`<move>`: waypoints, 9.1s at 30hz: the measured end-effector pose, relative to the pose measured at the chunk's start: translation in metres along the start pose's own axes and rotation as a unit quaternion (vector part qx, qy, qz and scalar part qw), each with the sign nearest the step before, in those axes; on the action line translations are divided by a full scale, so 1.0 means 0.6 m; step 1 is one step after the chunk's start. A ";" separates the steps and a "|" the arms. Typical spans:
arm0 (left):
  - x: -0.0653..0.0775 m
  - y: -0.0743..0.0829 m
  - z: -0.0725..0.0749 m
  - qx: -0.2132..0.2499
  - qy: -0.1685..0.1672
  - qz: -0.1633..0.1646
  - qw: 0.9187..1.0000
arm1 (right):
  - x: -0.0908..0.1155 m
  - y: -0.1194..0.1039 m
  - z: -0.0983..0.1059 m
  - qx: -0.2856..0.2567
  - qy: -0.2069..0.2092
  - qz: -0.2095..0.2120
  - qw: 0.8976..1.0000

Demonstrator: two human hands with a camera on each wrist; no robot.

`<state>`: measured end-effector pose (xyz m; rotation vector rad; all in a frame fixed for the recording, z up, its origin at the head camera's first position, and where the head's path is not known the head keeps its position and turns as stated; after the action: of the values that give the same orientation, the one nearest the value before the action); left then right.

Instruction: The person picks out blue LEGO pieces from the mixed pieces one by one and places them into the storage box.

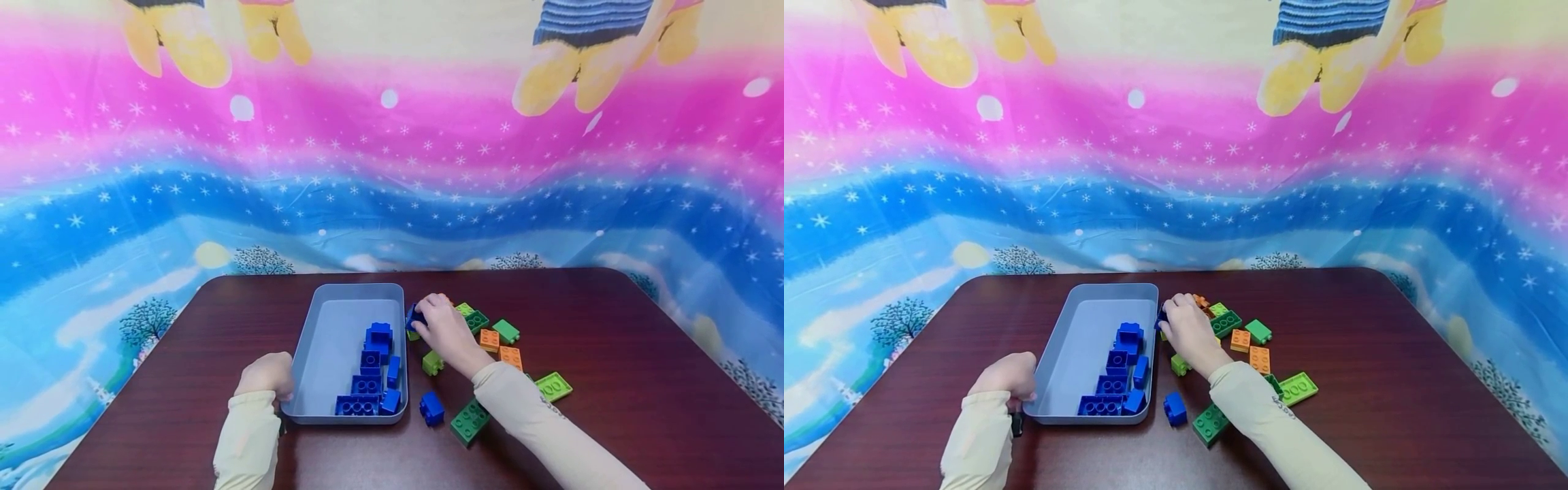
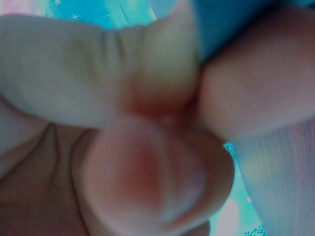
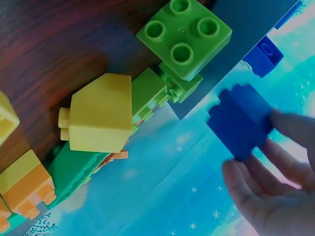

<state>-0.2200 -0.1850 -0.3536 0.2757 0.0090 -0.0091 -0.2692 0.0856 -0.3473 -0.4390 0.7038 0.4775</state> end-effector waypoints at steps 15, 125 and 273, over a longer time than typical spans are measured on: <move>0.000 -0.001 0.000 -0.002 0.003 -0.004 1.000 | -0.008 -0.027 -0.007 -0.044 0.058 0.047 0.996; -0.001 0.001 -0.004 0.003 -0.010 0.024 1.000 | -0.002 -0.027 -0.080 0.131 -0.135 0.022 0.982; -0.004 -0.003 0.000 -0.025 0.003 0.007 1.000 | -0.016 0.000 -0.080 -0.020 -0.120 0.111 0.986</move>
<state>-0.2223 -0.1868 -0.3543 0.2254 0.0137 0.0052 -0.2997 0.0579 -0.3733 -0.3344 0.5114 0.7420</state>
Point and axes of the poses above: each hand's wrist, its own x-axis away from the middle knuckle, its own z-axis out of the back of the hand, y = z × x, the point moved 2 cm from there along -x, towards the middle knuckle, and after that the axes turned 13 degrees about y, right-handed, at the moved point
